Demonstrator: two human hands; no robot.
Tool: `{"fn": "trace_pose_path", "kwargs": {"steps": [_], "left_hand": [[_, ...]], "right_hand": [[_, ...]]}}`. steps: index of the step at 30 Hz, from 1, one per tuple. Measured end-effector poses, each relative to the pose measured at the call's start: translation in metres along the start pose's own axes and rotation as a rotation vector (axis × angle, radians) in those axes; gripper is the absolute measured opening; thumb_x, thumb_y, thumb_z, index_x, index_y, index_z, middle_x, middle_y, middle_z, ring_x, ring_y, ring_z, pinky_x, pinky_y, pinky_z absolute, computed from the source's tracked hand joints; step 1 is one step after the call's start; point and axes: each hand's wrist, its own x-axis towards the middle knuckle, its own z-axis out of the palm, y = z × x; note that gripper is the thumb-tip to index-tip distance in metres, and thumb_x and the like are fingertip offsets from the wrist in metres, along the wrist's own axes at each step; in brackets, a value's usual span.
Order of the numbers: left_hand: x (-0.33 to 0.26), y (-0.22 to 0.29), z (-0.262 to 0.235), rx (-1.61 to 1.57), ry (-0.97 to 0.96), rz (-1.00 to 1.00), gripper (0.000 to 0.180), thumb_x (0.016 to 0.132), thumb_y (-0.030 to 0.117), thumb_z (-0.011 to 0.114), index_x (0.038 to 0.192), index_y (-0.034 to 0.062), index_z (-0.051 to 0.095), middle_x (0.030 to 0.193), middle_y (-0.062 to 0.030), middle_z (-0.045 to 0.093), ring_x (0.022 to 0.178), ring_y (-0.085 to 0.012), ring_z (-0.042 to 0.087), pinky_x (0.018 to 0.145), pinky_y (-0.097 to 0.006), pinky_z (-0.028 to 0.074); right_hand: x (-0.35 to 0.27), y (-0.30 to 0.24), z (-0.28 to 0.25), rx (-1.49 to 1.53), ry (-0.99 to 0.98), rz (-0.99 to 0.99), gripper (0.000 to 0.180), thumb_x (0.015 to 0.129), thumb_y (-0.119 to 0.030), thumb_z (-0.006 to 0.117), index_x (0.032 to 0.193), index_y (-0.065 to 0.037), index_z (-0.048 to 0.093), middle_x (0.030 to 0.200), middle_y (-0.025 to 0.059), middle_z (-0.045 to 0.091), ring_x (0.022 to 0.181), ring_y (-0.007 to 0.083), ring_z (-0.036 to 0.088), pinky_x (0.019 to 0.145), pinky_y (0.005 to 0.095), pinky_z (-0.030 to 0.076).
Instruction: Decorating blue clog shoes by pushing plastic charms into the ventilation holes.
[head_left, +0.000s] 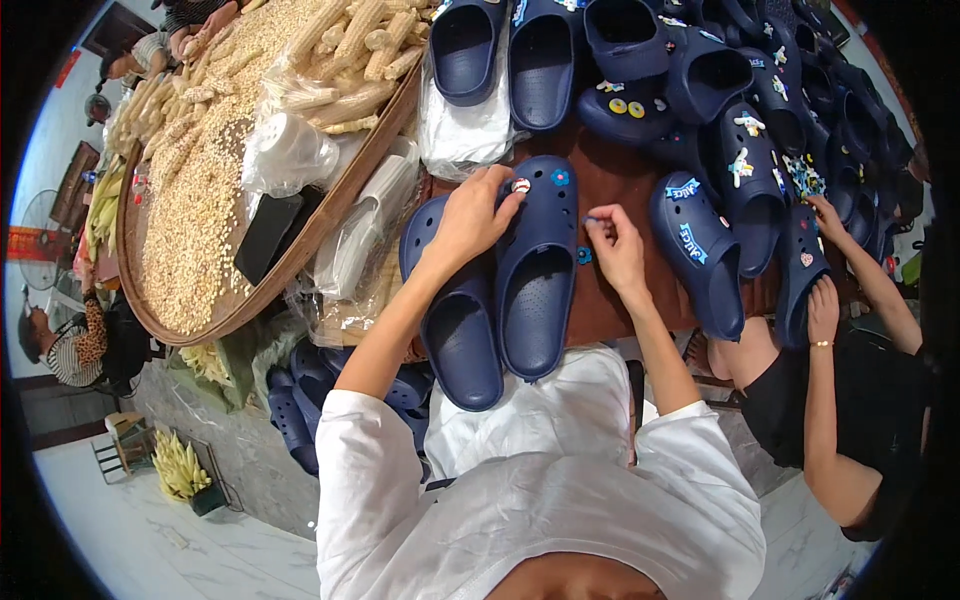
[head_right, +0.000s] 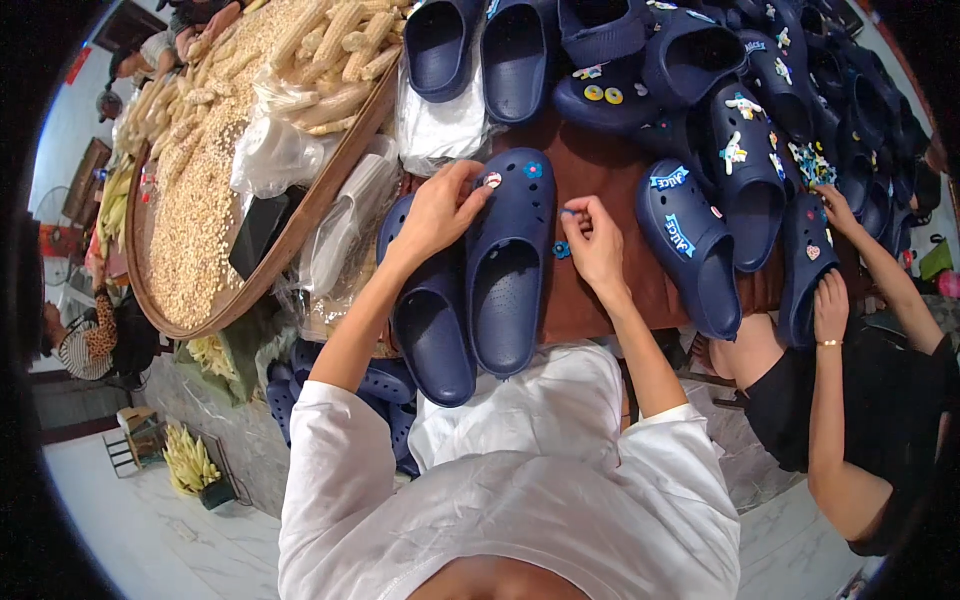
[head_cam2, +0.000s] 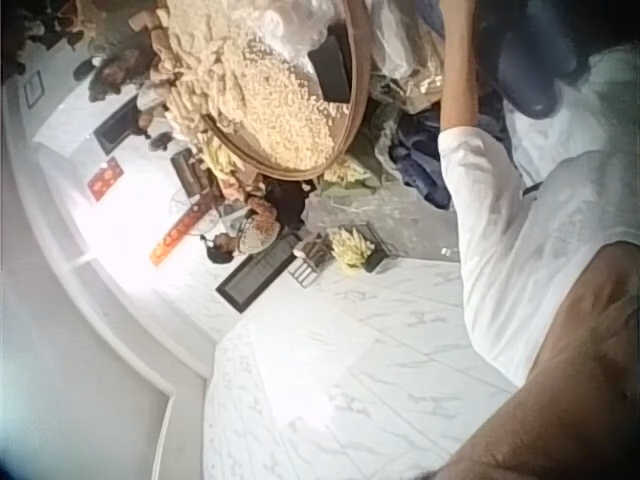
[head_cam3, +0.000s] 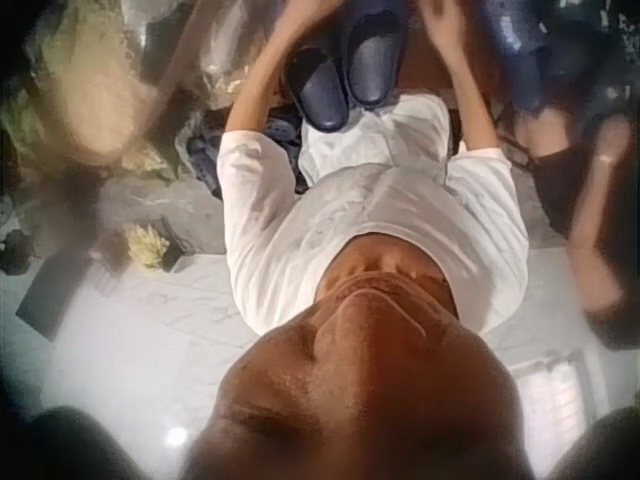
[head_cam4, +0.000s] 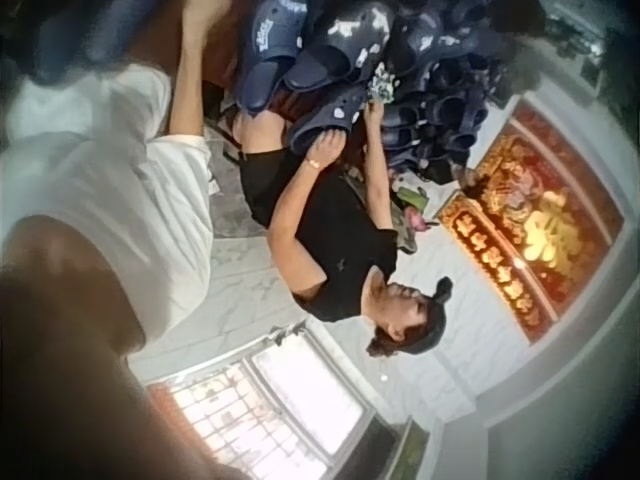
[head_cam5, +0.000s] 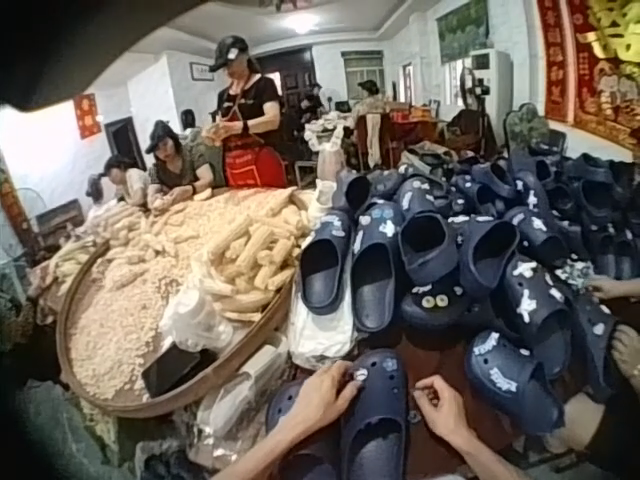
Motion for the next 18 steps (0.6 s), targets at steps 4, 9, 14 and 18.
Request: {"fn": "trace_pose_path", "kwargs": {"steps": [4, 9, 14, 18], "left_hand": [[0.008, -0.002, 0.003, 0.147, -0.039, -0.043, 0.043, 0.089, 0.037, 0.069, 0.110, 0.0005, 0.061, 0.099, -0.0192, 0.064, 0.086, -0.0337, 0.065, 0.076, -0.042, 0.052], [0.015, 0.002, 0.012, 0.270, -0.055, -0.134, 0.059, 0.083, 0.052, 0.071, 0.106, -0.0006, 0.058, 0.100, -0.0210, 0.063, 0.088, -0.0354, 0.065, 0.078, -0.045, 0.052], [0.023, -0.013, 0.013, 0.179, -0.130, -0.215, 0.064, 0.081, 0.060, 0.070, 0.101, 0.0005, 0.056, 0.093, -0.0196, 0.065, 0.088, -0.0366, 0.066, 0.078, -0.044, 0.050], [0.027, -0.022, 0.012, 0.124, -0.190, -0.261, 0.061, 0.082, 0.058, 0.068, 0.102, 0.0015, 0.053, 0.098, -0.0218, 0.064, 0.090, -0.0398, 0.065, 0.077, -0.049, 0.051]], "right_hand": [[0.002, -0.002, 0.005, -0.110, 0.028, -0.087, 0.017, 0.092, -0.020, 0.067, 0.100, -0.005, 0.064, 0.089, 0.0076, 0.065, 0.078, 0.0176, 0.065, 0.073, 0.0328, 0.052], [0.037, -0.019, 0.015, -0.034, 0.025, -0.039, 0.039, 0.084, -0.036, 0.076, 0.101, -0.003, 0.061, 0.090, 0.0097, 0.062, 0.079, 0.0210, 0.063, 0.074, 0.0340, 0.052], [0.069, -0.023, 0.026, -0.250, -0.014, 0.018, 0.068, 0.068, -0.057, 0.083, 0.098, -0.005, 0.052, 0.085, 0.0089, 0.059, 0.073, 0.0221, 0.058, 0.069, 0.0370, 0.050], [0.072, -0.030, 0.026, -0.318, -0.083, 0.012, 0.058, 0.076, -0.052, 0.078, 0.097, -0.005, 0.050, 0.082, 0.0120, 0.059, 0.073, 0.0274, 0.059, 0.068, 0.0398, 0.049]]}}
